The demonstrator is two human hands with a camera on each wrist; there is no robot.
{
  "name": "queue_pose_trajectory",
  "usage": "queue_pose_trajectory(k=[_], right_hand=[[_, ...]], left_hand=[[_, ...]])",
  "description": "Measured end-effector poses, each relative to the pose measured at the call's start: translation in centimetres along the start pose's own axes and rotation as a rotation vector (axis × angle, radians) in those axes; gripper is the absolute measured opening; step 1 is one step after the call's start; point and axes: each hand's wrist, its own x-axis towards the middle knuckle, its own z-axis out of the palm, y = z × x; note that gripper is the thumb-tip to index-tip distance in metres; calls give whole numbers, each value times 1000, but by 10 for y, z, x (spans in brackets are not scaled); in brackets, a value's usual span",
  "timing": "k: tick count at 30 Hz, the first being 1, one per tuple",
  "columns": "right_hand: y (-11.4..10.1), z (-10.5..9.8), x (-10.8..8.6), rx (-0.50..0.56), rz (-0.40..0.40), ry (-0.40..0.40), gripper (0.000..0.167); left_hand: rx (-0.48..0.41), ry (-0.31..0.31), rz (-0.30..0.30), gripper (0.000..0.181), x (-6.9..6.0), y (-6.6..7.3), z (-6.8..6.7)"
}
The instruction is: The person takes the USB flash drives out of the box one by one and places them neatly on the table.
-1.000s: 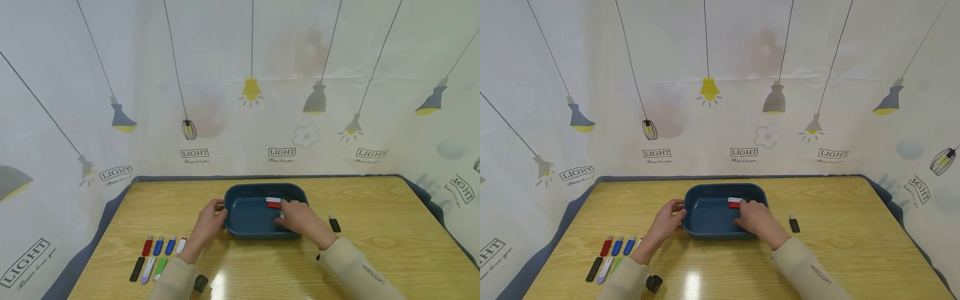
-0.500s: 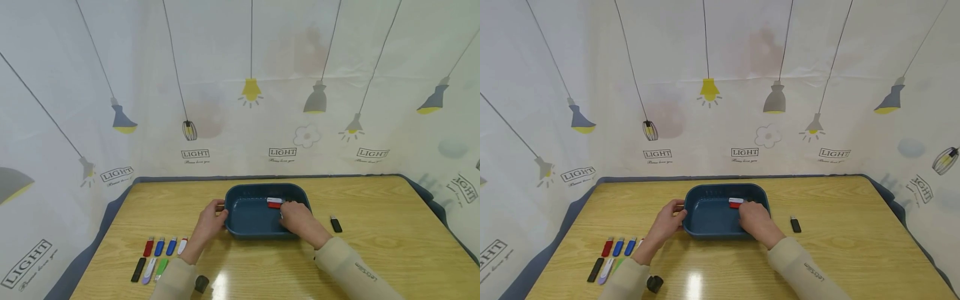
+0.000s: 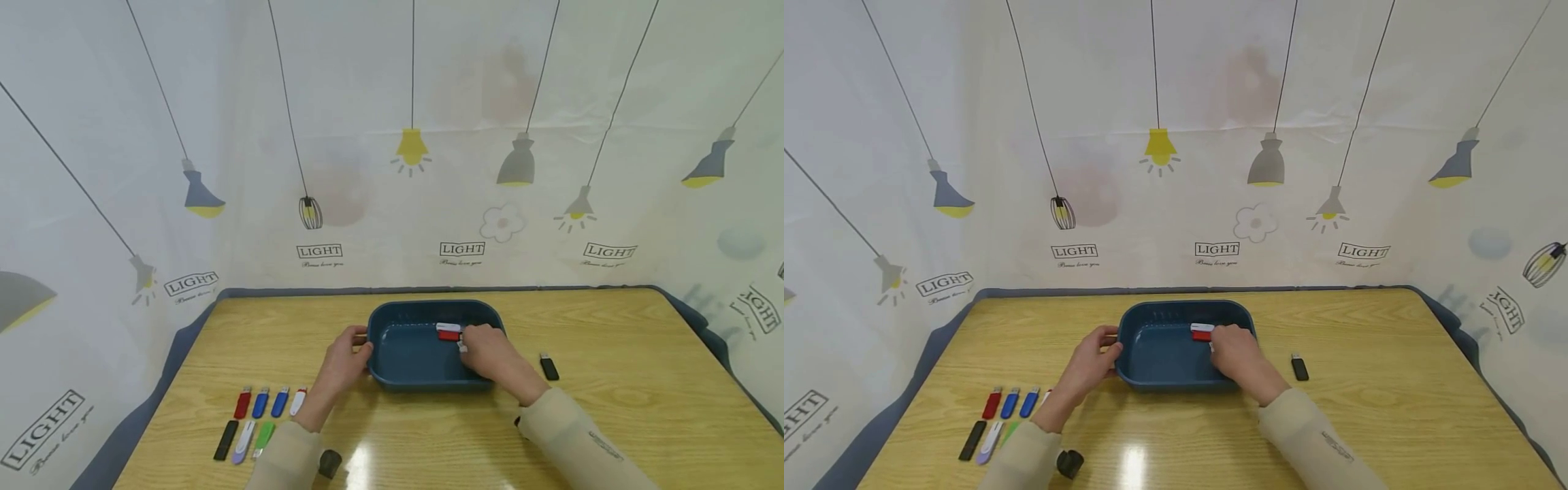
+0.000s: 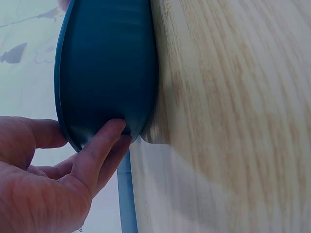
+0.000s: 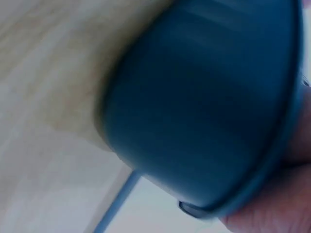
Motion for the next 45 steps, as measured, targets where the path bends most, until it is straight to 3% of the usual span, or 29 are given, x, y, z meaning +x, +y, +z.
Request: queue_pose_trajectory(k=[4, 9, 13, 23, 36, 45], right_hand=[[3, -12, -5, 80, 27, 2, 22], [11, -25, -16, 156, 65, 16, 13], [21, -34, -29, 201, 87, 66, 17], [54, -51, -60, 206, 106, 154, 28], [114, -44, -78, 182, 199, 82, 29], [134, -34, -79, 153, 225, 50, 25]], left_hand=[[-7, -2, 2, 39, 0, 0, 0], [-16, -4, -4, 39, 0, 0, 0], [-20, -6, -4, 39, -1, 0, 0], [-13, -5, 10, 39, -1, 1, -2], [5, -12, 14, 39, -3, 4, -1], [10, -17, 19, 38, -4, 4, 0]])
